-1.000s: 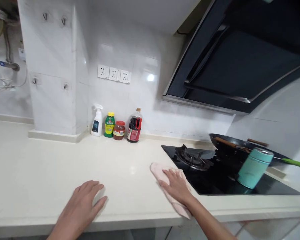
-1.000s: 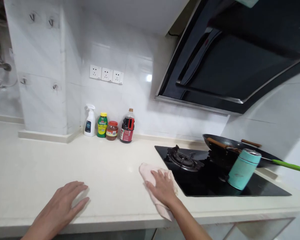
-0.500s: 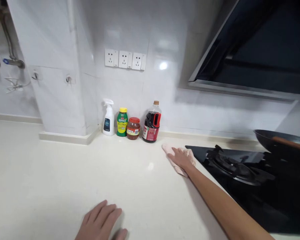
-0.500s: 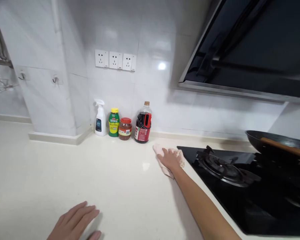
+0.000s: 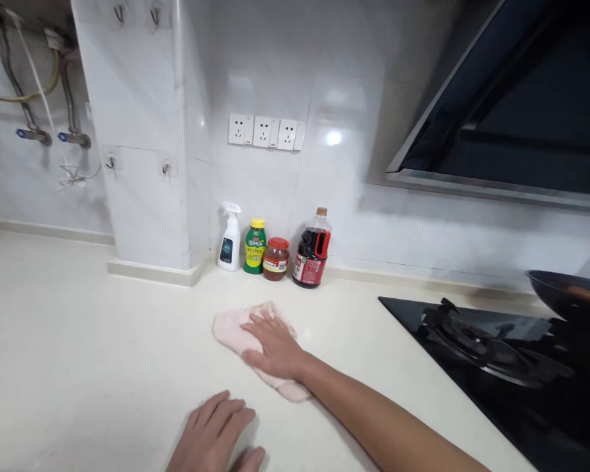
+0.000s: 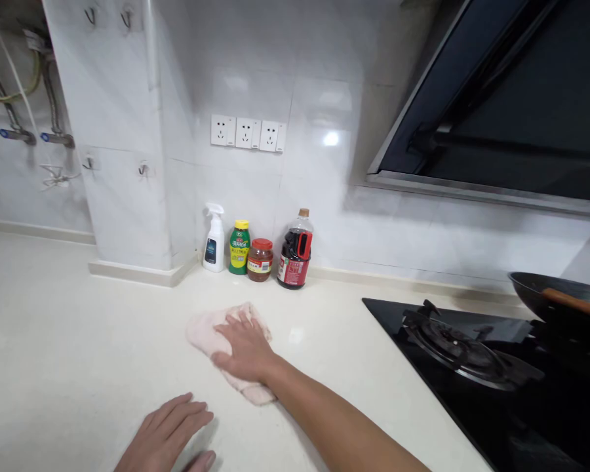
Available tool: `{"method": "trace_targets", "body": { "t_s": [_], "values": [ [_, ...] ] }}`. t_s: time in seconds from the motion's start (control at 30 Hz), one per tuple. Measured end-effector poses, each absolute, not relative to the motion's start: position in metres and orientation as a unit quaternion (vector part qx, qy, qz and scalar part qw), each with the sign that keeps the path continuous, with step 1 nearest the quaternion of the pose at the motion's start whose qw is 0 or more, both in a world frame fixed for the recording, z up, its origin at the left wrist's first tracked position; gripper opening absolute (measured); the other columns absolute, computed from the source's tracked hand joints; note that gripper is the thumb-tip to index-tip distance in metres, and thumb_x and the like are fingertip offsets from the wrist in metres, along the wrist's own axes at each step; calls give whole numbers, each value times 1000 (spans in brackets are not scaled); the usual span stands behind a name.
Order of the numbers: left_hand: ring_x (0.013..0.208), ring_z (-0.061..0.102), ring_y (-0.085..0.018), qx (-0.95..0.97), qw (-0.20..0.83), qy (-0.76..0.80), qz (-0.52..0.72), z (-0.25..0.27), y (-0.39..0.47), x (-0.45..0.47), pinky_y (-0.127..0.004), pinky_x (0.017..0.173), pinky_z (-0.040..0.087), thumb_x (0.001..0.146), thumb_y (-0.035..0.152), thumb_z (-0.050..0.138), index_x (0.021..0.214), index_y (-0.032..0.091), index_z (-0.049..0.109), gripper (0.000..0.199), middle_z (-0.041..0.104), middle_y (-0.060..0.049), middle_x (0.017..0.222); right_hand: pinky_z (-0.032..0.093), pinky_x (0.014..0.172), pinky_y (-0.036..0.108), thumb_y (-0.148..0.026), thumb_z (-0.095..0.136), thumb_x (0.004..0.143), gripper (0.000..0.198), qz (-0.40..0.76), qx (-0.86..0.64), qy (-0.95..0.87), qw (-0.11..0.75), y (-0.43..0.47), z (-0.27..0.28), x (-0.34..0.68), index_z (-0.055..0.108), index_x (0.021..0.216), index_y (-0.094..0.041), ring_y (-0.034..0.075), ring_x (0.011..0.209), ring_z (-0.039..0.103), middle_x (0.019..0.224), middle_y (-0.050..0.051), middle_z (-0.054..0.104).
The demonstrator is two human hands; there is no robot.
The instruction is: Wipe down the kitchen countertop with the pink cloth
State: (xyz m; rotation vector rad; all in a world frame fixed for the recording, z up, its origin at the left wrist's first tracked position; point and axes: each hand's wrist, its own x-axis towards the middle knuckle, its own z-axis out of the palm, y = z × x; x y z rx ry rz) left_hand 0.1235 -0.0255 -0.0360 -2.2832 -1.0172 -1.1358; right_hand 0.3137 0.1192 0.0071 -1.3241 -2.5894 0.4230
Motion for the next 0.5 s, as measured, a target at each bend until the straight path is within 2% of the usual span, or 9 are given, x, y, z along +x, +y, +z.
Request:
{"method": "trace_targets", "body": {
  "t_s": [0.1,0.2,0.37,0.5],
  "values": [
    [97,73,-26,-820,190,-359,-404,-35,-27,123,-38,76,64,89,35,66,114,25,64,27,77,-7,103,1,122,57,-56,58,95,67,179,-383,-897,127,67,3,336,40,154,-30,32,152,2,165,4,16],
    [98,72,-27,-822,188,-359,-399,-37,-27,122,-38,77,63,90,36,65,115,25,64,28,76,-8,105,5,124,54,-60,52,98,62,165,-402,-888,147,37,-13,393,44,152,-32,31,152,8,164,1,20],
    [105,70,-28,-824,173,-379,-384,-43,-28,121,-40,80,62,91,40,65,117,26,65,29,75,-7,110,18,122,53,-63,43,97,63,28,-607,-773,181,56,-41,523,49,149,-29,31,151,15,164,3,21],
    [107,69,-28,-821,153,-388,-390,-42,-31,123,-41,84,61,92,39,64,118,26,64,29,75,-7,111,26,119,54,-55,47,94,61,-28,-757,-642,124,99,-40,586,49,149,-26,34,148,23,160,8,32]
  ]
}}
